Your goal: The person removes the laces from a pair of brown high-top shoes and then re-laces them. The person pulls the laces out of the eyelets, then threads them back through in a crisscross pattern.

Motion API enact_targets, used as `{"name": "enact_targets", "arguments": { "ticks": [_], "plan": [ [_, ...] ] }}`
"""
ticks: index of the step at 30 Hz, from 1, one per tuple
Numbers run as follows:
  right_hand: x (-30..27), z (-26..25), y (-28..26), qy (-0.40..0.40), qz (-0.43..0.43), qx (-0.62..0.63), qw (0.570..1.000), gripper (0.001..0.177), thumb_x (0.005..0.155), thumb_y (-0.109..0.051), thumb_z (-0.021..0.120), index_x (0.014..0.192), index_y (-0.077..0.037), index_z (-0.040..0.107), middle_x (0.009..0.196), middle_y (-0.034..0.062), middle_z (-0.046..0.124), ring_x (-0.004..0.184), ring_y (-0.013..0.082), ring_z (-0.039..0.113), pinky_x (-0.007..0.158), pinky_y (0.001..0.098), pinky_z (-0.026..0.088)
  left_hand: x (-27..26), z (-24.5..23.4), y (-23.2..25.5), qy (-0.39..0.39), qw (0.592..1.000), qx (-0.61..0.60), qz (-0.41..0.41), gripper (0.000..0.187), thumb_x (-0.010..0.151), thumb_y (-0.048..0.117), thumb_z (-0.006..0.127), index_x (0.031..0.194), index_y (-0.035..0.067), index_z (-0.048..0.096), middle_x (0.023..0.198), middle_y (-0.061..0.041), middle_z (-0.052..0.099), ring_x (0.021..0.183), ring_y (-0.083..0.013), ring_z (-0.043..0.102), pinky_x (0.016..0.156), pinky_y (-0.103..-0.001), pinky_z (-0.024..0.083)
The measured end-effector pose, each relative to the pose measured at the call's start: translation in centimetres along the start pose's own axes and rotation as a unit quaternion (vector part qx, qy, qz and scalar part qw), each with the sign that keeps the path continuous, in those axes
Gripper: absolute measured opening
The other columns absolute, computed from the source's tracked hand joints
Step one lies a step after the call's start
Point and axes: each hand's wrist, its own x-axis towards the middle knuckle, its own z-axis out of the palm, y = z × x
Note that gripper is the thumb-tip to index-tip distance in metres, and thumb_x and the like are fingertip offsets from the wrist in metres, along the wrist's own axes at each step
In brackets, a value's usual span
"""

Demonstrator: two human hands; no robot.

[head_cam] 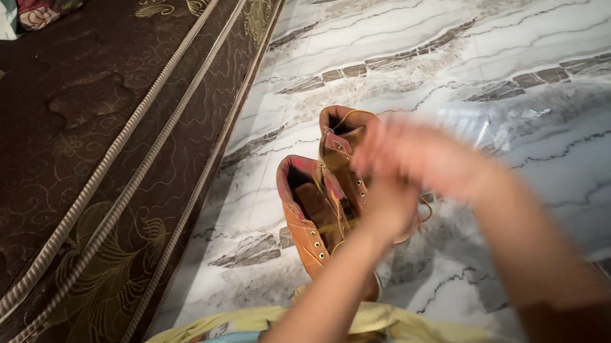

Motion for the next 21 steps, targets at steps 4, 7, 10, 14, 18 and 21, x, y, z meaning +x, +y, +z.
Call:
{"name": "enact_targets", "arguments": {
  "ticks": [4, 7, 10, 14, 18, 21],
  "plan": [
    [0.2, -3.1, -9.5, 0.031, -0.109, 0.083, 0.990, 0.012, 0.102, -0.013, 0.060, 0.113, -0.008, 0.063, 0.096, 0.0065, 0.067, 0.076, 0.0126, 0.064, 0.063, 0.0280, 0.053, 5.5, -3.3, 6.7, -0.132, 0.984, -0.115, -0.018, 0.060, 0.087, 0.017, 0.070, 0.143, 0.007, 0.052, 0.107, -0.020, 0.069, 0.084, -0.0265, 0.069, 0.077, -0.038, 0.056],
    [-0.2, -3.7, -10.6, 0.006, -0.099, 0.026, 0.995, 0.014, 0.102, -0.012, 0.061, 0.113, -0.005, 0.065, 0.097, 0.0068, 0.069, 0.061, 0.0092, 0.055, 0.054, 0.0244, 0.046, 4.9, -5.3, 8.0, -0.200, 0.956, -0.212, 0.030, 0.087, 0.068, 0.000, 0.079, 0.147, 0.006, 0.042, 0.139, -0.013, 0.055, 0.109, -0.0269, 0.065, 0.089, -0.040, 0.057],
    [-0.2, -2.6, -5.4, 0.000, 0.016, -0.067, 0.998, 0.017, 0.095, -0.011, 0.064, 0.110, -0.005, 0.068, 0.090, 0.0064, 0.071, 0.053, 0.0082, 0.050, 0.049, 0.0245, 0.042, -0.1, -6.5, 5.3, -0.264, 0.927, -0.261, -0.054, 0.125, 0.060, -0.006, 0.084, 0.161, 0.011, 0.011, 0.146, -0.011, 0.045, 0.129, -0.0243, 0.052, 0.102, -0.038, 0.050],
    [-1.0, -0.4, 5.3, -0.108, 0.231, -0.176, 0.951, 0.025, 0.088, -0.012, 0.072, 0.113, -0.015, 0.069, 0.088, 0.0037, 0.076, 0.058, 0.0113, 0.056, 0.052, 0.0266, 0.046, -7.1, -6.7, 0.5, -0.165, 0.863, -0.372, -0.299, 0.099, 0.081, 0.013, 0.075, 0.157, 0.022, 0.012, 0.140, -0.009, 0.058, 0.120, -0.0193, 0.061, 0.093, -0.033, 0.049],
    [-3.2, 1.1, 13.4, -0.244, 0.227, -0.093, 0.938, 0.032, 0.086, -0.007, 0.077, 0.116, -0.003, 0.066, 0.106, 0.0041, 0.078, 0.096, 0.0110, 0.072, 0.085, 0.0276, 0.057, -11.9, -3.3, -4.3, 0.090, 0.802, -0.463, -0.368, 0.034, 0.102, 0.030, 0.049, 0.129, 0.013, 0.061, 0.099, -0.006, 0.068, 0.073, -0.0144, 0.059, 0.062, -0.032, 0.047],
    [-3.4, 1.5, 15.7, -0.139, 0.193, -0.082, 0.968, 0.046, 0.082, -0.011, 0.080, 0.124, -0.005, 0.062, 0.113, 0.0048, 0.073, 0.101, 0.0127, 0.068, 0.088, 0.0322, 0.056, -15.2, -0.7, -7.3, 0.119, 0.833, -0.386, -0.378, 0.036, 0.110, 0.034, 0.048, 0.102, 0.001, 0.060, 0.068, -0.008, 0.060, 0.049, -0.0166, 0.054, 0.047, -0.033, 0.046]
  ]
}}
